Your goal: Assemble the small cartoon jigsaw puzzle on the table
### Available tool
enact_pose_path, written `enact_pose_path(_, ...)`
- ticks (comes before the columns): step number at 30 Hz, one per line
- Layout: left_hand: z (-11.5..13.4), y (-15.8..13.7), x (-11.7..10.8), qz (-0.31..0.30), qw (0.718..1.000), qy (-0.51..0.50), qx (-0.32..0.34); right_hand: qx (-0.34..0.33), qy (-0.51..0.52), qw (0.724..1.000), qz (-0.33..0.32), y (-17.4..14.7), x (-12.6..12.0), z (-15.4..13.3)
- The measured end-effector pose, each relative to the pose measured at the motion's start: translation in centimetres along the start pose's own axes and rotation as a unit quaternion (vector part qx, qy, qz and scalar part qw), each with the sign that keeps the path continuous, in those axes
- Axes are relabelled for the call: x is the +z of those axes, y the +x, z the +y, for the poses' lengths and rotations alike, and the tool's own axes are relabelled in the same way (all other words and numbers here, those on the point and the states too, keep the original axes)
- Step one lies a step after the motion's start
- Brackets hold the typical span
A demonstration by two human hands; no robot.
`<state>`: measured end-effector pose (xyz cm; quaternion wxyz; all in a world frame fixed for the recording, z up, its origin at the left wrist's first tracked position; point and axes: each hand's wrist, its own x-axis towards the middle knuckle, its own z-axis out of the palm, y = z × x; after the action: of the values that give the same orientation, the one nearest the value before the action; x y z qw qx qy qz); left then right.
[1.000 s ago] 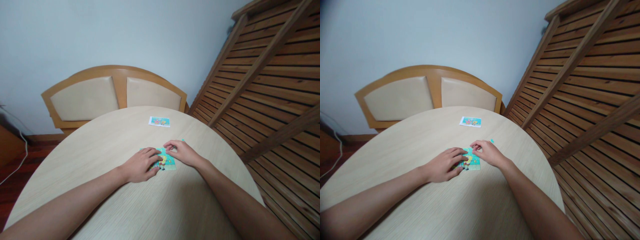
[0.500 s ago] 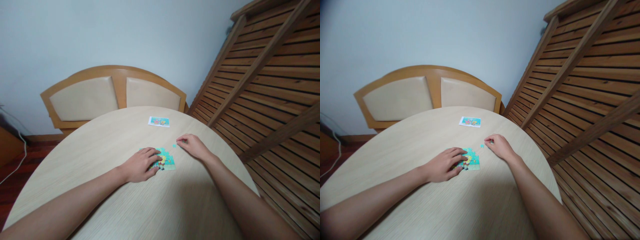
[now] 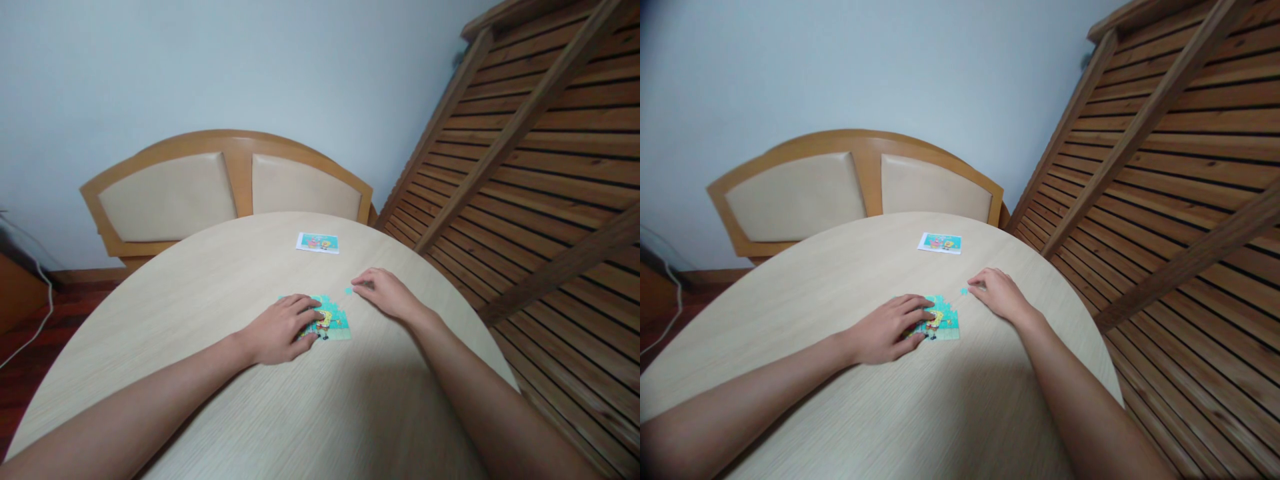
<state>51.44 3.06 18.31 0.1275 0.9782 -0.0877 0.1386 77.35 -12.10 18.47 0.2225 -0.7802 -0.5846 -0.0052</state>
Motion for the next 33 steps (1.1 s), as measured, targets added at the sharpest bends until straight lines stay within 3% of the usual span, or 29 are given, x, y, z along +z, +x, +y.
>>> enact_pose_path(4, 0.0, 0.0, 0.0, -0.001, 1.000, 0.000, 0.002, 0.073, 0.004, 0.997, -0.021, -0.3, -1.5, 0.7)
enact_pose_path(7, 0.0, 0.1, 0.1, 0.000, 1.000, 0.000, 0.002, 0.090, 0.034, 0.994, -0.049, -0.6, -2.1, 1.1)
enact_pose_path(23, 0.0, 0.1, 0.0, -0.002, 1.000, -0.001, 0.000, 0.050, 0.035, 0.994, -0.092, -0.7, -1.6, 0.4)
enact_pose_path(33, -0.2, 0.0, 0.2, 0.001, 1.000, -0.010, 0.013, 0.031, 0.207, 0.973, -0.094, -0.6, -1.2, -1.4)
